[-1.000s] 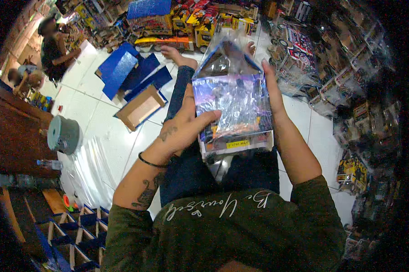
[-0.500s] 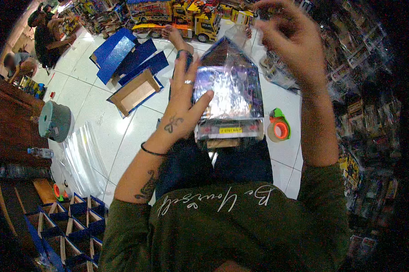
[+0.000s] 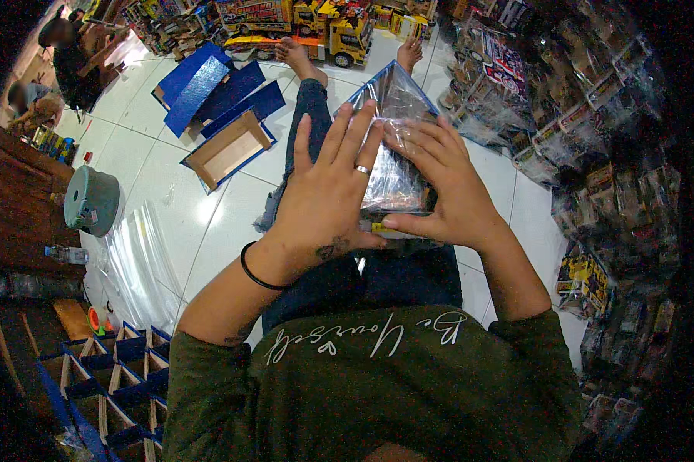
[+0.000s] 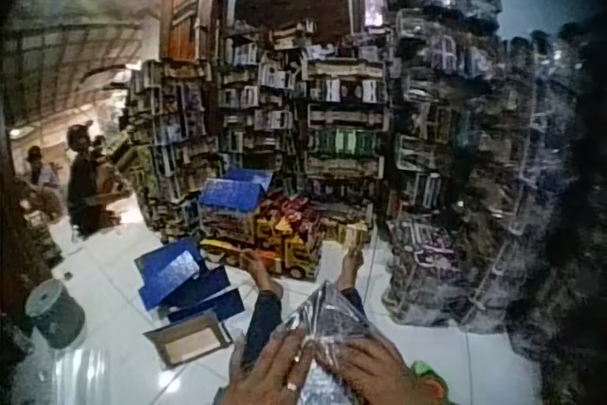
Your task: The person sits on the floor and wraps several toy boxes in clear plastic film using a handheld tape dispenser. They pull the film, wrap it around each box, and secure it with tape, handling multiple items one at a time.
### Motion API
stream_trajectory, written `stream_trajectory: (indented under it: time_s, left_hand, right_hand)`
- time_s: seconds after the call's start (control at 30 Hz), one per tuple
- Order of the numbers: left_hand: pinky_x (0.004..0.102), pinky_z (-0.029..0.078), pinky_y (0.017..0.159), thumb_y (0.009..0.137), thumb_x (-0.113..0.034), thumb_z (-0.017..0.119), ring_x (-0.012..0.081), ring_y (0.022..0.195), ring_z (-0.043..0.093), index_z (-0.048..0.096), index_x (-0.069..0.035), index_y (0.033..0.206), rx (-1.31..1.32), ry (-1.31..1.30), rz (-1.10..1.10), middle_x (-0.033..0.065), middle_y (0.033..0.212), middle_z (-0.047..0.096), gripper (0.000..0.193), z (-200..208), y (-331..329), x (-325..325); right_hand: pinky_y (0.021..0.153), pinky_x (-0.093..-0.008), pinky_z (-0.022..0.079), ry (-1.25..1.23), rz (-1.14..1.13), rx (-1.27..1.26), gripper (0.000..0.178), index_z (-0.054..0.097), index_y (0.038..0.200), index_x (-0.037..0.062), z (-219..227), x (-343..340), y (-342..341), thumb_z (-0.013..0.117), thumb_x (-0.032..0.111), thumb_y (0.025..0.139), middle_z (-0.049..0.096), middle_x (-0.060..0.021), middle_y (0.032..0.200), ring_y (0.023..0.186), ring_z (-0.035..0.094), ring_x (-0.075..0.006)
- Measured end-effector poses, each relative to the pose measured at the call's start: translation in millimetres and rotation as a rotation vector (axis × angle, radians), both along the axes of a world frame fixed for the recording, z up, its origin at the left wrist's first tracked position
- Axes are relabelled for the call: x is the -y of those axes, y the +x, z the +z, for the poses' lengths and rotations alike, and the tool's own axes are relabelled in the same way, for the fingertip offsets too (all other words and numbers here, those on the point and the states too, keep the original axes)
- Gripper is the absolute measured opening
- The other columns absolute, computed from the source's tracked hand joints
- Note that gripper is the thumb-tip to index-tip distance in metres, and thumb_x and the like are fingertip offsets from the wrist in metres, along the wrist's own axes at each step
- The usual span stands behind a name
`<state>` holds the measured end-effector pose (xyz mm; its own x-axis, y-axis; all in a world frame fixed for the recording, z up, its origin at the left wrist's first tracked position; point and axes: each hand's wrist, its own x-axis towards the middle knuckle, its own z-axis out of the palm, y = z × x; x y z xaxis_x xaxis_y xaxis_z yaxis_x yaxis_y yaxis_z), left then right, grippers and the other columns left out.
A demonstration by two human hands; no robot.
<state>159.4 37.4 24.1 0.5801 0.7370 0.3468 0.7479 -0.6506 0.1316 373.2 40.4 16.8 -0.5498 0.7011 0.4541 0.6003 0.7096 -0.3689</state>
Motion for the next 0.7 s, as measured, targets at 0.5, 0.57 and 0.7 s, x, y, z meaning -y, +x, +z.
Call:
stream_trajectory:
  time_s: [0.5, 0.57, 0.7]
  left_hand:
    - [0.0565, 0.007, 0.11, 0.05, -0.052, 0.081, 0.0298, 0.138, 0.02, 0.014, 0.008, 0.141, 0.065, -0.038, 0.007, 0.0165, 0.147, 0.023, 0.127, -4.0, 0.3, 6.6]
    - [0.0566, 0.007, 0.109, 0.05, -0.051, 0.081, 0.028, 0.137, 0.022, 0.015, 0.005, 0.141, 0.062, -0.041, 0.016, 0.0141, 0.147, 0.025, 0.126, -3.3, 0.2, 9.2]
    - [0.0587, 0.008, 0.107, 0.05, -0.051, 0.08, 0.0276, 0.137, 0.023, 0.02, -0.004, 0.143, 0.01, -0.016, 0.01, 0.0111, 0.146, 0.027, 0.12, -1.5, -0.3, 11.7]
  right_hand:
    - [0.101, -0.0413, 0.024, 0.079, -0.116, -0.064, 0.034, 0.064, 0.108, 0.0082, 12.8, -14.3, -21.6, 0.061, 0.023, 0.078, 0.062, -0.0075, 0.113, 0.114, 0.047, -0.027]
    - [0.1, -0.0409, 0.025, 0.024, -0.118, -0.085, 0.034, 0.063, 0.109, 0.0081, 15.2, -8.3, -20.2, 0.061, 0.021, 0.078, 0.061, -0.0082, 0.115, 0.114, 0.046, -0.0272]
    - [0.099, -0.0399, 0.026, 0.012, -0.145, -0.015, 0.045, 0.058, 0.108, 0.0044, 17.5, 4.9, -12.9, 0.068, 0.027, 0.07, 0.058, -0.01, 0.112, 0.108, 0.049, -0.0299]
